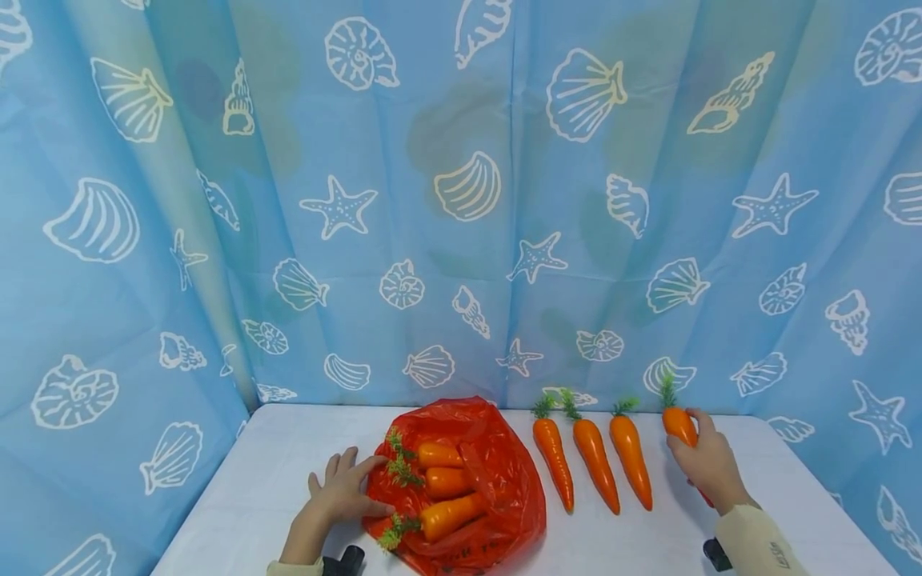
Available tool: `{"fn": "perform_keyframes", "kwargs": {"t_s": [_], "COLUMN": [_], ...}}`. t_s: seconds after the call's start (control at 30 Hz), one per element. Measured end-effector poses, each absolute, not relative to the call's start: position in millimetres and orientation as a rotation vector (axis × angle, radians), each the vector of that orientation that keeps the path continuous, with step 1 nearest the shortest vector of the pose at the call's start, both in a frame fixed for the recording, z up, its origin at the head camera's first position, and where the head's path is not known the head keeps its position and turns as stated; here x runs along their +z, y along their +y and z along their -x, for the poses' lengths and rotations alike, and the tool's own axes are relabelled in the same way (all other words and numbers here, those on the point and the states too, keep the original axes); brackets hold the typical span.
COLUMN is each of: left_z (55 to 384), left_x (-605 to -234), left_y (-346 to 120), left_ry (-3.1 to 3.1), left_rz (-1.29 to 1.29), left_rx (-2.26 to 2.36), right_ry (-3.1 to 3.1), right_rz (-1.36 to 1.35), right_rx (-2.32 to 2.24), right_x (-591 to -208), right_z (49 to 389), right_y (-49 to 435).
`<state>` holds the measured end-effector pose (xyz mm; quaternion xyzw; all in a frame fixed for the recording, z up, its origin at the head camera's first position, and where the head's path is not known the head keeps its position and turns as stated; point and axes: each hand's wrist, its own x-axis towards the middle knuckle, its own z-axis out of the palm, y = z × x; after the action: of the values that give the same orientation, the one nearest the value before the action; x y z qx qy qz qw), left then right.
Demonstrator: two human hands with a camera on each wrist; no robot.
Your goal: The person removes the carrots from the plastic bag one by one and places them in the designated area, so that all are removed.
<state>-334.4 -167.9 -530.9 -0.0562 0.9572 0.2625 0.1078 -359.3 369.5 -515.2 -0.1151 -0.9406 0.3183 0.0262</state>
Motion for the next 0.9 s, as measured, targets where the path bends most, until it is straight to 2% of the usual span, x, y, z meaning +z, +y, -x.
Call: {"fn": "perform_keyframes", "kwargs": {"t_s": [0.6,0.9], "left_z": [333,335], "left_x": [-533,-533], "left_y": [-165,-166], "left_ry": [2.831,2.844], "left_rz": [0.178,0.15], "left_rx": [0.737,0.736], "right_ry": [-3.171,-3.191], "right_rz": [0.541,0.51], "right_rx": [1.036,0.928], "right_x": [-534,-537], "right_z": [370,370], "right_y": [374,382]}}
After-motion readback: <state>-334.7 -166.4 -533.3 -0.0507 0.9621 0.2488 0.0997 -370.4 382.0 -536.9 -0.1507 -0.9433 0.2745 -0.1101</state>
